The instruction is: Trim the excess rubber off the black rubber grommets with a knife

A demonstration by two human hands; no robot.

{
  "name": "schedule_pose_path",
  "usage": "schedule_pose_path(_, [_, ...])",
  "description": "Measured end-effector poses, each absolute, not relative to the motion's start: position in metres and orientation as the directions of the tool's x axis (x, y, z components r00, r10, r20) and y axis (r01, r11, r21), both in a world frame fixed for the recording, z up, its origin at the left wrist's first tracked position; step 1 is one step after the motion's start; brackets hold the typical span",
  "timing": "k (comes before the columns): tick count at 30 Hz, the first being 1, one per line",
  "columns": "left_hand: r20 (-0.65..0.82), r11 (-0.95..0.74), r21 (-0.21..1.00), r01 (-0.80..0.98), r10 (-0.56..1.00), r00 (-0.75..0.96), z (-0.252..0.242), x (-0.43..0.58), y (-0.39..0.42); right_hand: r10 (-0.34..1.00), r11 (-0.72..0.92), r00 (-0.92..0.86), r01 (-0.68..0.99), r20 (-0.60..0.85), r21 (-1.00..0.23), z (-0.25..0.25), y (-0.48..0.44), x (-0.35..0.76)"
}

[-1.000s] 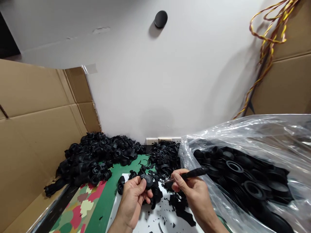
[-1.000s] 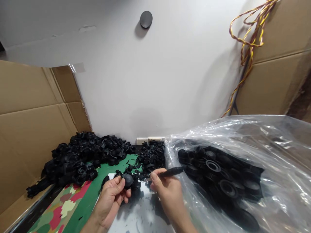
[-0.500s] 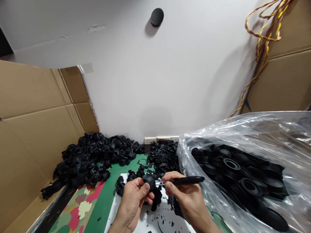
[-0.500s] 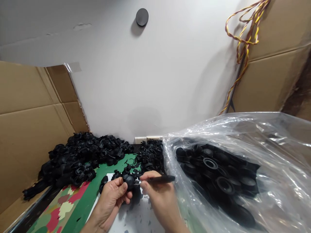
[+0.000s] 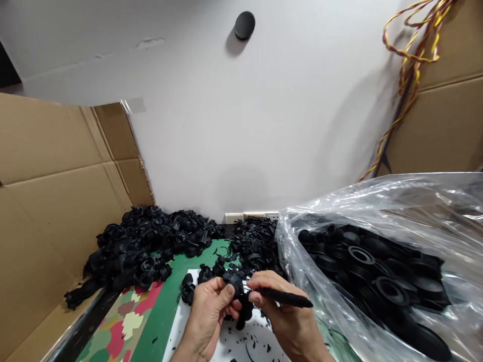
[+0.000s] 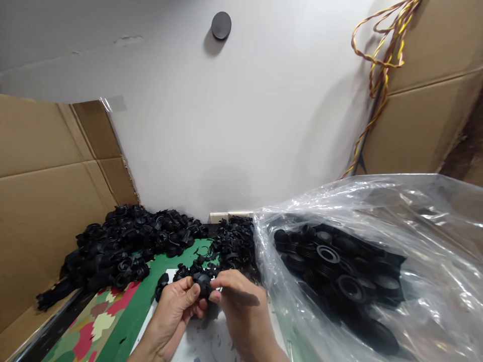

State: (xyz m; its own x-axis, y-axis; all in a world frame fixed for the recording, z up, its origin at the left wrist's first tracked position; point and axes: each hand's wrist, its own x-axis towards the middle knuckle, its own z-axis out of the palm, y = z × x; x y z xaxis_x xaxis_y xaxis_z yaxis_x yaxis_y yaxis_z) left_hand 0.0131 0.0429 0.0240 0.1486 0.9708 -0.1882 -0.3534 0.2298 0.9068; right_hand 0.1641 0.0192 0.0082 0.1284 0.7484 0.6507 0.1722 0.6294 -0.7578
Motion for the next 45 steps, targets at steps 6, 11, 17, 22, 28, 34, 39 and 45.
schedule_pose_path(6, [-0.187,0.221,0.9,-0.377,0.974,0.127,0.022,0.014,0.042,0.611,0.751,0.057,0.275,0.79,-0.6,0.013,0.018,0.162])
schedule_pose_path(11, [-0.187,0.218,0.9,-0.376,0.975,0.119,0.02,0.014,0.04,0.602,0.761,0.005,0.297,0.798,-0.576,0.015,0.015,0.159])
schedule_pose_path(17, [-0.205,0.255,0.905,-0.341,0.963,0.177,0.023,0.018,0.038,0.53,0.774,0.121,0.335,0.839,-0.538,0.014,0.018,0.156])
schedule_pose_path(22, [-0.253,0.289,0.9,-0.327,0.956,0.147,0.021,0.016,0.039,0.608,0.654,0.38,0.258,0.697,-0.711,0.011,0.025,0.173])
schedule_pose_path(28, [-0.275,0.306,0.894,-0.327,0.951,0.139,0.024,0.016,0.04,0.824,0.479,0.31,0.064,0.473,-0.876,0.011,0.023,0.177])
schedule_pose_path(34, [-0.262,0.295,0.901,-0.319,0.954,0.144,0.022,0.015,0.04,0.844,0.517,0.192,-0.044,0.501,-0.855,0.006,0.019,0.164])
schedule_pose_path(39, [-0.245,0.284,0.905,-0.317,0.957,0.156,0.021,0.015,0.041,0.825,0.552,0.166,-0.026,0.54,-0.834,-0.001,0.019,0.162])
schedule_pose_path(45, [-0.22,0.264,0.909,-0.323,0.961,0.164,0.021,0.017,0.039,0.778,0.612,0.139,0.054,0.613,-0.789,-0.002,0.019,0.157])
